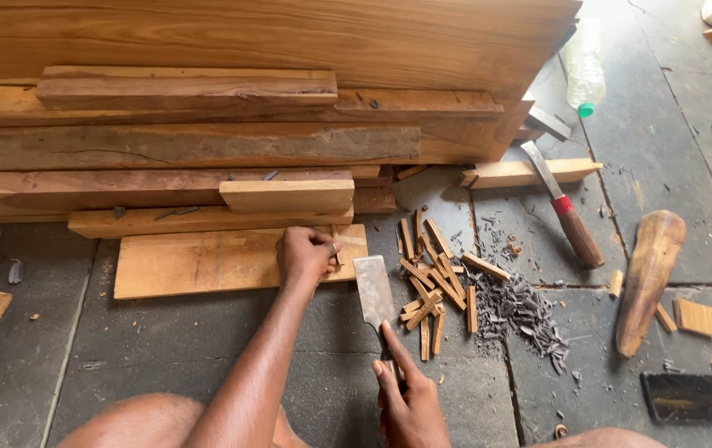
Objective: The person sits on the floor and uses a wooden mallet to strike a chisel, carving a groove into a small rectangular piece of wood. The person holds the wood steady with their left hand and foot while striking the chisel with the mallet in their right hand. After carving, the person uses the chisel to scrape and smooth the wood surface.
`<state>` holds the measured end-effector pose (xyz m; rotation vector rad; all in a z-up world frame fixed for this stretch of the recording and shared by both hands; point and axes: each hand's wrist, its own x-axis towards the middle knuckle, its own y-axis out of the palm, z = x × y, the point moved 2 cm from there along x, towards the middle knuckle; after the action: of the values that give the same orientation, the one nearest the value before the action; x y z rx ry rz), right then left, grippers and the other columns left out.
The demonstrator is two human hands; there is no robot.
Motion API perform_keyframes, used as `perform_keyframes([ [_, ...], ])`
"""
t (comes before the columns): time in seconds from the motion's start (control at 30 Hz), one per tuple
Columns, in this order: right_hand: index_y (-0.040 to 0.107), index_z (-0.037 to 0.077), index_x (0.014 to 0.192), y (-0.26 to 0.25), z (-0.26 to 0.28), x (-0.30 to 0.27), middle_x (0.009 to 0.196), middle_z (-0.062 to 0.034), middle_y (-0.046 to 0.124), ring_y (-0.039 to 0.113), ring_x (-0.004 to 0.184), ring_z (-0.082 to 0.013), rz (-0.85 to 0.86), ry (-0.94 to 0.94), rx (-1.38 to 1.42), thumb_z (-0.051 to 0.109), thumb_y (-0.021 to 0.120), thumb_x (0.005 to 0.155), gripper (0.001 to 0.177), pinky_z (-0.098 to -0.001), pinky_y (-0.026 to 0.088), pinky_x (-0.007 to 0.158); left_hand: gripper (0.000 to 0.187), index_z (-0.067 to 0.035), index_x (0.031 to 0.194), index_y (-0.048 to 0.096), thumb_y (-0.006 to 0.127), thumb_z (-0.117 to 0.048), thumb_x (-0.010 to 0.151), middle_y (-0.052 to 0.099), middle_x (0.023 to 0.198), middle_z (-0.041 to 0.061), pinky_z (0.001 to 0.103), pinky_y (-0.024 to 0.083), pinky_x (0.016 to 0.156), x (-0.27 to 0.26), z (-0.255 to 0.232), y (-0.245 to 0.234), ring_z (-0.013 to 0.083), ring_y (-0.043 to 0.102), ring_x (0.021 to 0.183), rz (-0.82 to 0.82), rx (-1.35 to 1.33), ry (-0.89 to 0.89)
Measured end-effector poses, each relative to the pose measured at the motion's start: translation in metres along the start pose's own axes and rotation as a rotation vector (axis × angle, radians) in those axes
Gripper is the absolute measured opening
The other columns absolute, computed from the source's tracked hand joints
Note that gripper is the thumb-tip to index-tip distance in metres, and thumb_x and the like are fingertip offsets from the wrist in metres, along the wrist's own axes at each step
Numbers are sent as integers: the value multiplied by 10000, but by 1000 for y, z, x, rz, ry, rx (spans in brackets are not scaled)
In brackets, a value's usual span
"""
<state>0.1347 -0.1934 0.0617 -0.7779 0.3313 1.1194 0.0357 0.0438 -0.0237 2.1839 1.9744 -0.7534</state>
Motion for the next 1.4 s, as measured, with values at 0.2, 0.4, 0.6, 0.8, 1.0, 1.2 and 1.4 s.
perform_keyframes([
  [0.2,463,437,1537,4,8,-3,535,-30,512,531,408,-132,59,-38,-62,286,633,968,612,-352,500,407,183,-102,734,797,924,-233,751,773,764,58,418,572,717,-5,-12,-12,198,726,727,-117,395,159],
  [0.4,393,465,1568,8,26,-8,521,-59,528,555,410,-155,115,19,-184,327,584,983,631,-367,543,442,97,-188,817,809,881,-241,777,796,859,-7,396,571,723,-13,-21,-11,165,747,796,-68,370,62],
  [0.6,390,428,1556,15,23,-5,567,-131,638,562,409,-178,77,-56,-236,301,555,997,597,-397,540,454,289,-175,985,796,862,-354,769,791,988,11,392,579,818,-14,-17,-11,175,744,908,-6,400,92],
  [0.8,371,369,1568,22,13,7,583,-170,643,613,407,-177,28,-212,-331,279,535,1009,589,-411,540,474,1200,-42,1391,478,1021,-601,478,402,1483,217,560,282,1161,-29,-12,-18,389,348,1388,106,772,209],
  [1.0,377,419,1605,23,32,1,503,-192,584,553,390,-215,41,-72,-344,325,539,1019,615,-431,539,472,1169,-17,1266,553,1025,-569,351,460,1413,210,560,300,1143,-47,-7,-26,404,359,1348,-188,639,300],
  [1.2,400,372,1571,34,32,9,520,-211,578,512,404,-209,-5,-169,-318,280,543,1009,587,-431,502,475,883,-20,977,684,1011,-578,377,544,1278,174,538,326,1132,-39,-10,-29,364,398,1276,-214,593,300],
  [1.4,330,394,1620,41,44,32,588,-181,672,540,423,-185,27,-88,-364,281,502,1020,635,-443,523,475,671,-57,702,745,978,-611,405,593,1229,172,551,276,1175,-21,-13,-25,357,406,1273,-237,580,198],
])
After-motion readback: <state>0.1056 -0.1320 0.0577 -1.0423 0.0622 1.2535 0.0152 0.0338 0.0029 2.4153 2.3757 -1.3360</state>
